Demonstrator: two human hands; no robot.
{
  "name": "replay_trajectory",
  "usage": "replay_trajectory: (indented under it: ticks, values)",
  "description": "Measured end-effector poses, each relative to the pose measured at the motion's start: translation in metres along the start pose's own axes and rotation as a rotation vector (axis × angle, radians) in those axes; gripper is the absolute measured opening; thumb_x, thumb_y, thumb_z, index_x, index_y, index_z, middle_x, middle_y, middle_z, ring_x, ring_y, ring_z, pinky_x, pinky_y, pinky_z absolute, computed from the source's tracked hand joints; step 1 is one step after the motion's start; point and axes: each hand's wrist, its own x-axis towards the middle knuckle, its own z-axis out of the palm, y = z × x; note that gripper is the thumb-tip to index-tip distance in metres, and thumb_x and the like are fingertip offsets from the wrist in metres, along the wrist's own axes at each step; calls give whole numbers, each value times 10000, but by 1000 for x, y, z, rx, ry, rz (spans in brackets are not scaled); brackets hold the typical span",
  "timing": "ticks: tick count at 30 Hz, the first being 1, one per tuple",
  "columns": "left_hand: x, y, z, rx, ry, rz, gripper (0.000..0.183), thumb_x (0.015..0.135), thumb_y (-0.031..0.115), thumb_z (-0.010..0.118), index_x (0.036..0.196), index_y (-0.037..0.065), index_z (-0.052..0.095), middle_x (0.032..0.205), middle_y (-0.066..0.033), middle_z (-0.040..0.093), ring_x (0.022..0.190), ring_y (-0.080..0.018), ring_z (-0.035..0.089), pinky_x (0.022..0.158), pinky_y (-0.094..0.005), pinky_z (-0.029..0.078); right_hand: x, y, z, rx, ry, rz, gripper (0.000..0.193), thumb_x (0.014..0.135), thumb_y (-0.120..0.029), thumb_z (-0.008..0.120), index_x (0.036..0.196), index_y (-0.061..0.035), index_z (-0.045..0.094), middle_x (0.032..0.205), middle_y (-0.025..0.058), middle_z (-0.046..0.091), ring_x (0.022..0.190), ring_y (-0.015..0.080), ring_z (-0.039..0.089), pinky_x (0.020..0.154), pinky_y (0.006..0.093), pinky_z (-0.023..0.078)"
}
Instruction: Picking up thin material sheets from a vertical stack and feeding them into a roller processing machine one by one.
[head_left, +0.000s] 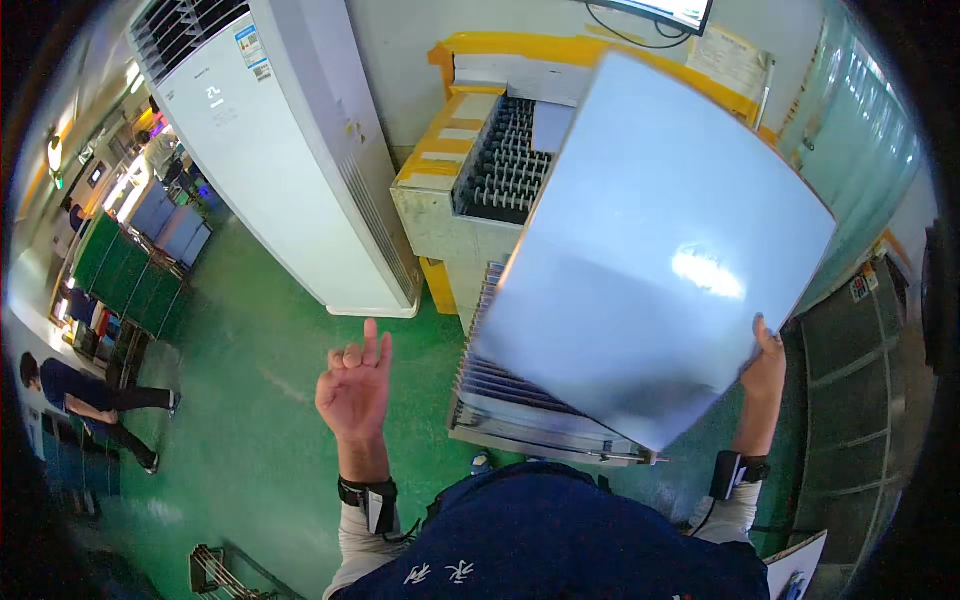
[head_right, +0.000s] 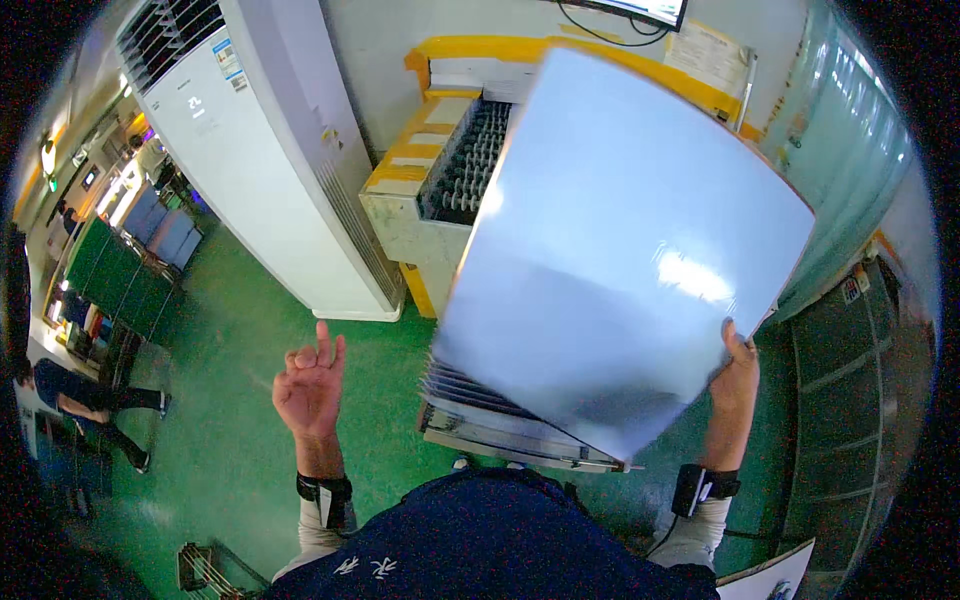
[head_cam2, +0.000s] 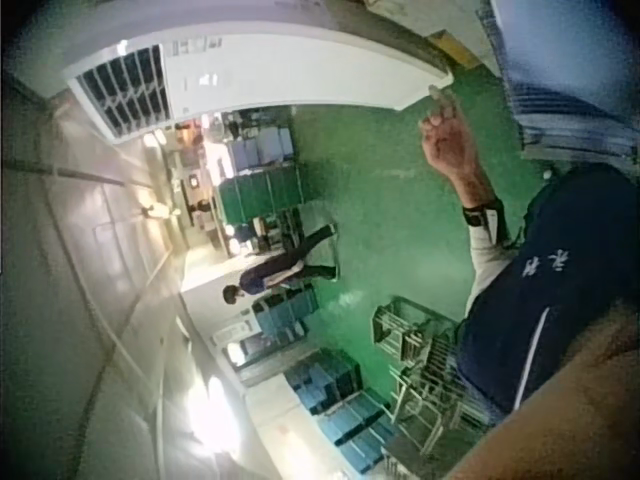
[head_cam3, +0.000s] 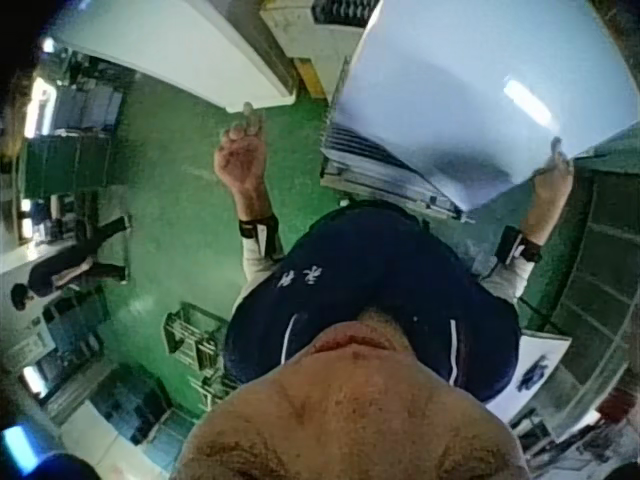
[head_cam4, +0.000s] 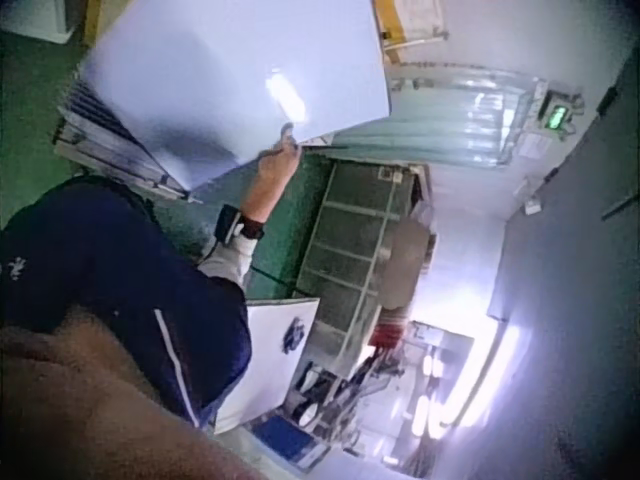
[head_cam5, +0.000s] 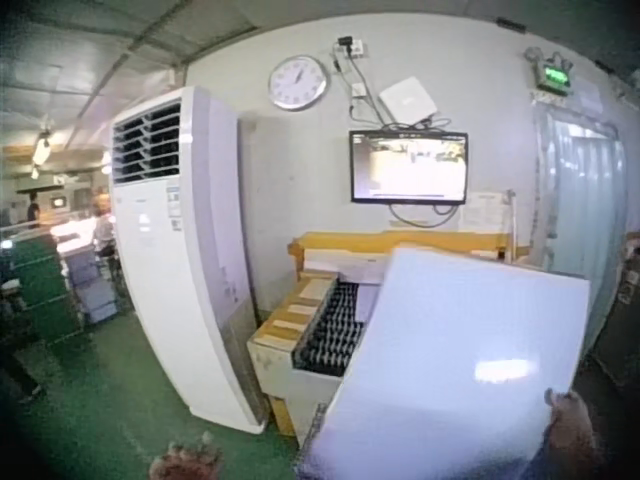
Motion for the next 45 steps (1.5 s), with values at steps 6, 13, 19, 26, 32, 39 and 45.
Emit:
replay_trajectory:
  ticks: [6,13,19,26,32,39,45]
  values:
    - [-5,-8,13,21,35,-5,107,806,113,579,868,68,655,932,-50,665,1392,-317,428,1226,-531,90,33,58,6,289,-174,207,368,945,-238,655,1197,26,603,1170,118,645,1118,261,608,978,404,485]
    - [-9,-20,23,28,67,-6,90,826,77,562,839,74,652,944,-81,704,1377,-329,447,1219,-536,109,84,171,-7,388,-118,392,135,940,-145,637,1012,-31,642,964,73,675,883,206,655,798,358,551]
    - [-19,-17,24,80,139,62,104,800,87,562,847,65,652,913,-65,677,1383,-322,443,1219,-564,121,99,202,34,512,206,538,110,903,-46,653,999,-11,611,950,86,662,848,225,657,727,357,566]
    - [-19,-22,24,73,131,113,79,816,54,575,822,71,651,890,-83,678,1353,-335,480,1219,-567,113,122,230,45,576,100,647,132,927,-76,639,1040,-11,621,1029,104,677,957,242,659,834,383,567]
    - [-14,-28,24,79,169,108,88,820,55,573,852,68,654,917,-83,679,1366,-336,466,1215,-568,130,124,226,63,494,2,703,104,928,-126,662,978,-38,639,891,50,659,868,210,635,807,373,562]
    - [-9,-33,22,110,149,84,140,815,64,537,866,64,668,958,-55,690,1384,-313,451,1208,-574,143,122,216,70,293,-3,811,168,901,-246,721,931,-109,629,772,22,606,655,178,571,597,337,485]
    - [-7,-36,25,103,176,88,140,814,56,543,875,61,668,952,-65,691,1391,-311,443,1213,-568,130,131,228,65,328,-12,810,170,888,-210,739,880,-127,590,729,28,577,596,180,563,511,321,445]
